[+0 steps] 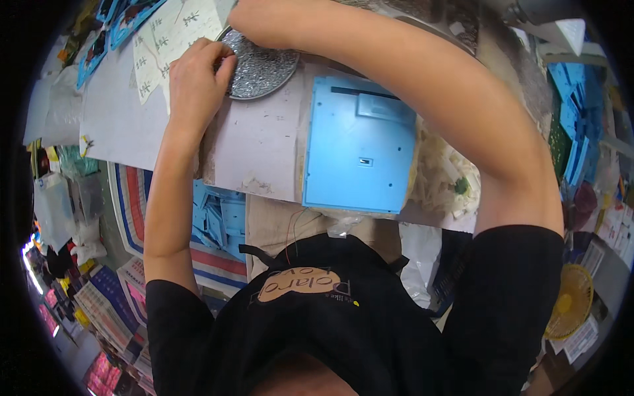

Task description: Assemble a blue electronic device by inserting components and soldering wires.

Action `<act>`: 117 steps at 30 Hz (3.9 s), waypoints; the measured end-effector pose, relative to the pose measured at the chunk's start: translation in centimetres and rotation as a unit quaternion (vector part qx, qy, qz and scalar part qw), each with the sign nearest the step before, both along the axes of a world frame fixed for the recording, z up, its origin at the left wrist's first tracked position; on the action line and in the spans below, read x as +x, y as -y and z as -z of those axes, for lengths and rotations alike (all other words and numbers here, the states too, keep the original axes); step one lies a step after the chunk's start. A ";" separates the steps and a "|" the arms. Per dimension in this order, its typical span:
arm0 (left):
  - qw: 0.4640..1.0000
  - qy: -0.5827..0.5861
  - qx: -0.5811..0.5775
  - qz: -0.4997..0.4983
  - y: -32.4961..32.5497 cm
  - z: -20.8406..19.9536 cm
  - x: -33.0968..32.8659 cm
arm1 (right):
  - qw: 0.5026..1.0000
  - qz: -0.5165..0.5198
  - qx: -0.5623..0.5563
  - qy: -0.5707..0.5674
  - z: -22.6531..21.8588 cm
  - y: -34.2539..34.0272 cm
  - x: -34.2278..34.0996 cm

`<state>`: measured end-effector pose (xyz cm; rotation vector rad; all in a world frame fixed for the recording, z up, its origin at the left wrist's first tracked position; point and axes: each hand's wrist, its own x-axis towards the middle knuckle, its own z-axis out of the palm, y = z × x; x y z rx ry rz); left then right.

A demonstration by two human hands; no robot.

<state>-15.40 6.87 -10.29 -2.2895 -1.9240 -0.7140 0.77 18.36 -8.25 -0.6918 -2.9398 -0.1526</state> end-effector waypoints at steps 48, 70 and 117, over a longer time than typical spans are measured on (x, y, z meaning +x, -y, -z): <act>0.926 0.153 -0.083 0.336 9.8 -2.8 15.2 | 0.892 0.162 -0.288 -0.307 -3.2 17.6 23.5; 0.958 0.106 -0.014 0.265 6.2 -3.4 16.6 | 0.882 0.168 -0.275 -0.345 -2.9 18.4 25.6; 0.305 0.782 -0.525 0.138 11.9 -4.4 14.2 | 0.865 0.017 -0.250 -0.434 -4.2 20.5 20.3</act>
